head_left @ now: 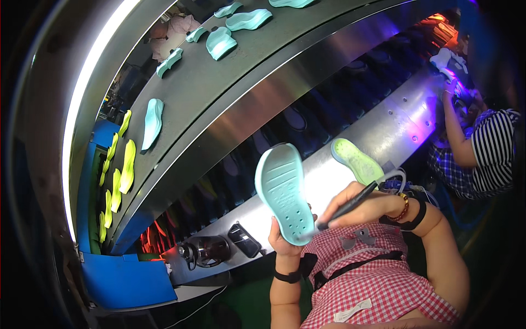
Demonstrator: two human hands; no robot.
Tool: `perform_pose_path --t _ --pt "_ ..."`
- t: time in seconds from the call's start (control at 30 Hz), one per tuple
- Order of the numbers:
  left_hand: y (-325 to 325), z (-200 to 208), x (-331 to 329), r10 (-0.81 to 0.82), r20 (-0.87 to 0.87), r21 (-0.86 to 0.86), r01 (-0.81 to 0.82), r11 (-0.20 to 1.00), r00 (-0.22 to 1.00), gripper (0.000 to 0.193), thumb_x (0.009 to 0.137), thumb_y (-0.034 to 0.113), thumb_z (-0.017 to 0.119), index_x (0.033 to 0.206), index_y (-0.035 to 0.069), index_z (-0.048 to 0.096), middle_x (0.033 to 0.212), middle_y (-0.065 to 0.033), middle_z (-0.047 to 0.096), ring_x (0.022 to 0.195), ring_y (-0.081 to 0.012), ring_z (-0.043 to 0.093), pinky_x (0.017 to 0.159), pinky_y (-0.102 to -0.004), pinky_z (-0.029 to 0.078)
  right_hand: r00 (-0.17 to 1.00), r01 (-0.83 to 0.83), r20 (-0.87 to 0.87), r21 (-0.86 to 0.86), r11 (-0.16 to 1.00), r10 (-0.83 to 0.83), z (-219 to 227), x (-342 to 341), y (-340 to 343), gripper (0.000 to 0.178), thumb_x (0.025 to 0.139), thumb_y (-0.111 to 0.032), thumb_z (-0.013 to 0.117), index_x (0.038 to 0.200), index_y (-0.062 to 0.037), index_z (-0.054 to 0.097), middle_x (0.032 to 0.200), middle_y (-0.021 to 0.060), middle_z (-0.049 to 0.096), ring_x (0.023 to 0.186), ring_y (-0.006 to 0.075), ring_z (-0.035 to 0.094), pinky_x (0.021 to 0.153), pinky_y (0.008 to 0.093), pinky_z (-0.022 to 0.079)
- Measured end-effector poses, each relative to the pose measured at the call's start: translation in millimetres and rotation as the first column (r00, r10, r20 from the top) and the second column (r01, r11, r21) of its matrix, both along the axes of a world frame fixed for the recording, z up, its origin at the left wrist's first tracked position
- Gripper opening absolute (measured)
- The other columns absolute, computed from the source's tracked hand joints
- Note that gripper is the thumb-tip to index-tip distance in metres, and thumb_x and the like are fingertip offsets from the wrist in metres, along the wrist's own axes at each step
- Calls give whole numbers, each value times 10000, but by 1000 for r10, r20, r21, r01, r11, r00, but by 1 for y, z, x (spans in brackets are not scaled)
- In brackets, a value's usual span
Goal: The recorder uses a brush to apply a liquid adhesive or sealant to the inner surface of shoe soles on a conveyor belt.
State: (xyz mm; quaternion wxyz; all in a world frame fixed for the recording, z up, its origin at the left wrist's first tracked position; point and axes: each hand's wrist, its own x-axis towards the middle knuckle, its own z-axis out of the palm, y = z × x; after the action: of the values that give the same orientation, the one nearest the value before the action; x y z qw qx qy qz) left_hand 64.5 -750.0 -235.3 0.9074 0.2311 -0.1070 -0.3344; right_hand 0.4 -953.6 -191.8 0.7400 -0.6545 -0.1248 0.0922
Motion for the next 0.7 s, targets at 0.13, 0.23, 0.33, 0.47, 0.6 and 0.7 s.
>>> perform_pose_path --t 0.13,0.23,0.33,0.47,0.6,0.7 --pt "6 5 9 -123 -73 230 136 964 990 507 905 345 292 1226 -39 377 1112 -208 530 971 -310 565 838 -422 462 932 -198 284 -120 973 225 -2 10 -3 198 744 -63 643 932 -1 636 837 114 655 715 153 624 666 224 483" --pt "15 8 11 -233 -267 379 325 866 935 482 882 309 345 1208 -42 404 1104 -215 532 956 -319 568 850 -414 456 908 -316 248 -121 941 337 10 13 -21 205 748 -52 637 945 2 628 860 118 652 785 177 628 680 257 483" --pt "12 24 10 -382 -192 531 423 734 904 503 868 315 374 1210 -52 396 1098 -207 536 949 -290 574 835 -396 468 888 -244 375 -108 964 267 7 17 -23 210 746 -41 626 953 -9 626 889 131 648 831 217 627 690 297 478" --pt "13 15 9 -420 -83 690 356 630 904 568 840 362 420 1222 -57 382 1099 -201 525 912 -262 584 764 -380 501 803 -394 322 -344 852 501 17 18 -30 208 745 -57 611 951 -33 629 892 128 646 832 226 625 704 305 475" --pt "41 19 11 -407 -240 501 472 725 881 611 823 344 459 1247 -84 357 1181 -179 489 1053 -230 508 912 -320 391 841 -364 346 -209 908 416 5 16 -33 201 777 -39 593 975 -10 608 1007 145 620 933 253 605 798 311 473" --pt "57 20 14 -433 -124 558 423 714 893 632 790 364 471 1213 -99 397 1133 -185 524 1006 -231 533 864 -313 417 901 -344 216 -176 922 377 -2 2 -33 202 759 -18 613 960 0 619 983 154 625 941 237 601 825 300 464"
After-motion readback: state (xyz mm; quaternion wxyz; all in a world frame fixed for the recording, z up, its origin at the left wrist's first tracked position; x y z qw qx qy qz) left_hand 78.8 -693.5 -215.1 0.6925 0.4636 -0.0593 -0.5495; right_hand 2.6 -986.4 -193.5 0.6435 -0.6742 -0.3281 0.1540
